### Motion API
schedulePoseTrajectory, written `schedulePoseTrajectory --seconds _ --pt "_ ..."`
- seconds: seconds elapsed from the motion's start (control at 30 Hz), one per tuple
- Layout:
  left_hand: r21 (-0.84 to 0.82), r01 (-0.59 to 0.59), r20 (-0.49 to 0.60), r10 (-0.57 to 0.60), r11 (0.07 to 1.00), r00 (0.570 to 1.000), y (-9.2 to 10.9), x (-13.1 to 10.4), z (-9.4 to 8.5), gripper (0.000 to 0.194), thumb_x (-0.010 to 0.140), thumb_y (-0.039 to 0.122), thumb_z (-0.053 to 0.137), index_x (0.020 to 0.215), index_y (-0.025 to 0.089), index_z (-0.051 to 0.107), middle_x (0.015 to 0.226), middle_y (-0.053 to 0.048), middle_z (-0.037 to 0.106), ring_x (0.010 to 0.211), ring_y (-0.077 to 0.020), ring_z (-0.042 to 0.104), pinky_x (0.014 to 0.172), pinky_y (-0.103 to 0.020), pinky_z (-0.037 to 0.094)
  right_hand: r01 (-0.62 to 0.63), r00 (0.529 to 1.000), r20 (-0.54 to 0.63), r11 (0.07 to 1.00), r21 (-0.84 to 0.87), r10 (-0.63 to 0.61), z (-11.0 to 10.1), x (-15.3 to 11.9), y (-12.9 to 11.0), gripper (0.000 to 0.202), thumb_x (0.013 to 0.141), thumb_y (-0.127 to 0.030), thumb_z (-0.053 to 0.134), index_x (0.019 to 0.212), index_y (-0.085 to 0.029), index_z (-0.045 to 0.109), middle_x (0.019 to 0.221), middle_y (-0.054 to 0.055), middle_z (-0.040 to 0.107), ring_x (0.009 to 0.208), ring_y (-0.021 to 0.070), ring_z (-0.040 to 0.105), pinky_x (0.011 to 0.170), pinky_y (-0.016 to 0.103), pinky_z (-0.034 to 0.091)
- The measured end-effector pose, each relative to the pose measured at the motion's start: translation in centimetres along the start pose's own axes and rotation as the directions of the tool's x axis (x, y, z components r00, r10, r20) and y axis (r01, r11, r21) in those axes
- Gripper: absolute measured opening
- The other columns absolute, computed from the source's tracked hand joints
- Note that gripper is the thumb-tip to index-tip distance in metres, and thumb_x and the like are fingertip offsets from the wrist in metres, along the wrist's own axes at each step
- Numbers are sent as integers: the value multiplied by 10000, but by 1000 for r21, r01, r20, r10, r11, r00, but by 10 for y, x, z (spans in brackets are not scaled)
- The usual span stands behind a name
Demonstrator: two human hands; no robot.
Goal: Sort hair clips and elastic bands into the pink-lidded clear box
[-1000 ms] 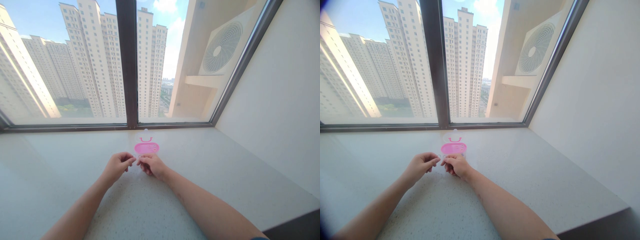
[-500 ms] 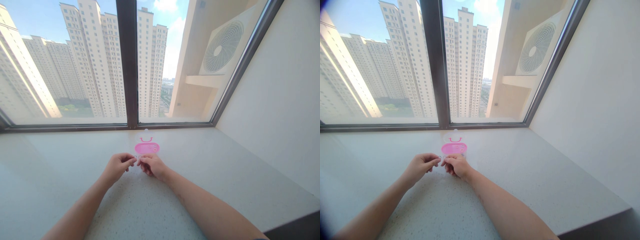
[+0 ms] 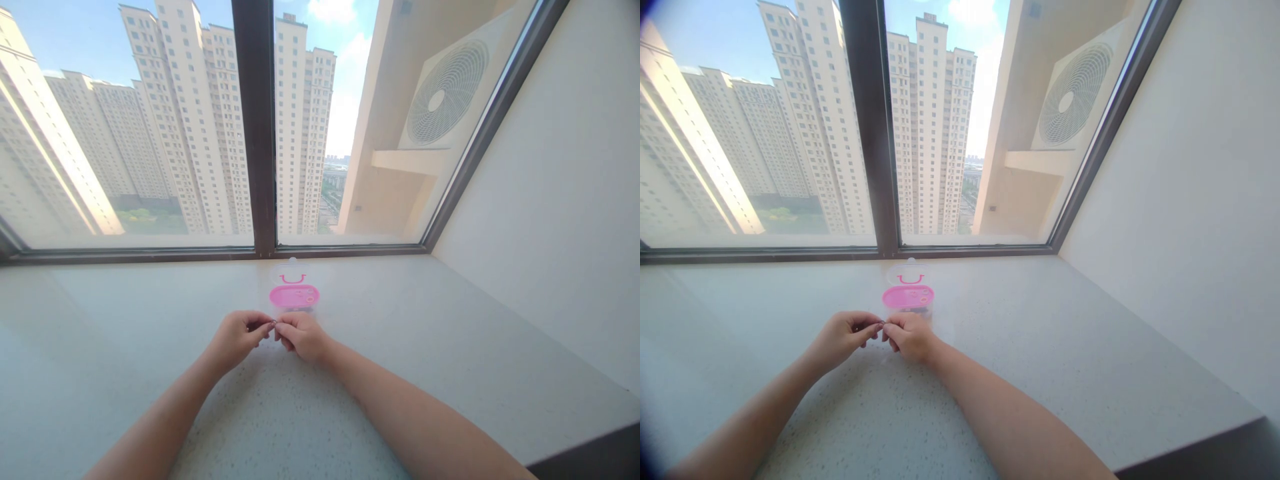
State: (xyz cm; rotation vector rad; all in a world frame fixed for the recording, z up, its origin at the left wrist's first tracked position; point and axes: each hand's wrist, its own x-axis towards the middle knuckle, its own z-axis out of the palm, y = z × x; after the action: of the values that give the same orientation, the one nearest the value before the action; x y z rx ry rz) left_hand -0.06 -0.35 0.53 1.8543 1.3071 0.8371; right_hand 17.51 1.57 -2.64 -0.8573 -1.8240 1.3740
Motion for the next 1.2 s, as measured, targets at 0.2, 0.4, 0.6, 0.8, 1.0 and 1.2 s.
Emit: schedulePoseTrajectory --seconds 0.2,0.4,0.6,0.8,1.0,1.2 --pt "58 -66 10 65 996 998 -4 -1 1 256 771 348 539 752 155 706 633 -32 644 563 -143 533 521 -212 413 15 999 -31 992 -122 -19 -1 2 0 221 828 -197 455 641 -150 564 470 -32 472 448 79 422 510 204 344" --pt "85 -106 27 104 991 994 -4 -4 0 259 790 360 540 795 153 695 642 -24 626 560 -133 511 507 -204 387 -3 1000 -31 991 -137 -1 -1 2 0 233 830 -194 452 625 -151 551 476 -31 478 453 79 417 520 208 341" --pt "36 -71 39 70 997 997 0 -4 -1 301 808 418 530 755 155 667 613 -19 607 536 -132 522 521 -217 411 -7 1000 -26 992 -125 4 -1 3 0 249 839 -211 450 616 -150 544 469 -32 472 449 79 415 524 214 335" --pt "0 -38 58 38 999 998 0 -3 0 279 809 394 527 741 150 644 618 -27 623 531 -135 545 524 -224 422 27 1000 20 985 -168 -24 0 1 -2 229 827 -175 446 624 -151 549 491 -28 491 478 84 441 543 211 350" --pt "-23 -40 32 41 999 999 0 -1 -2 254 810 377 535 748 149 628 638 -21 618 532 -126 539 518 -219 419 42 999 -8 984 -175 -44 1 0 -3 216 831 -200 462 653 -152 574 487 -31 495 465 80 435 531 204 353" --pt "-28 -41 -28 40 999 999 -4 1 -4 228 803 373 546 787 160 622 644 -15 621 522 -127 520 506 -228 428 69 997 -31 985 -158 -75 0 0 -1 195 816 -213 483 669 -145 591 486 -36 493 453 76 426 502 193 351"
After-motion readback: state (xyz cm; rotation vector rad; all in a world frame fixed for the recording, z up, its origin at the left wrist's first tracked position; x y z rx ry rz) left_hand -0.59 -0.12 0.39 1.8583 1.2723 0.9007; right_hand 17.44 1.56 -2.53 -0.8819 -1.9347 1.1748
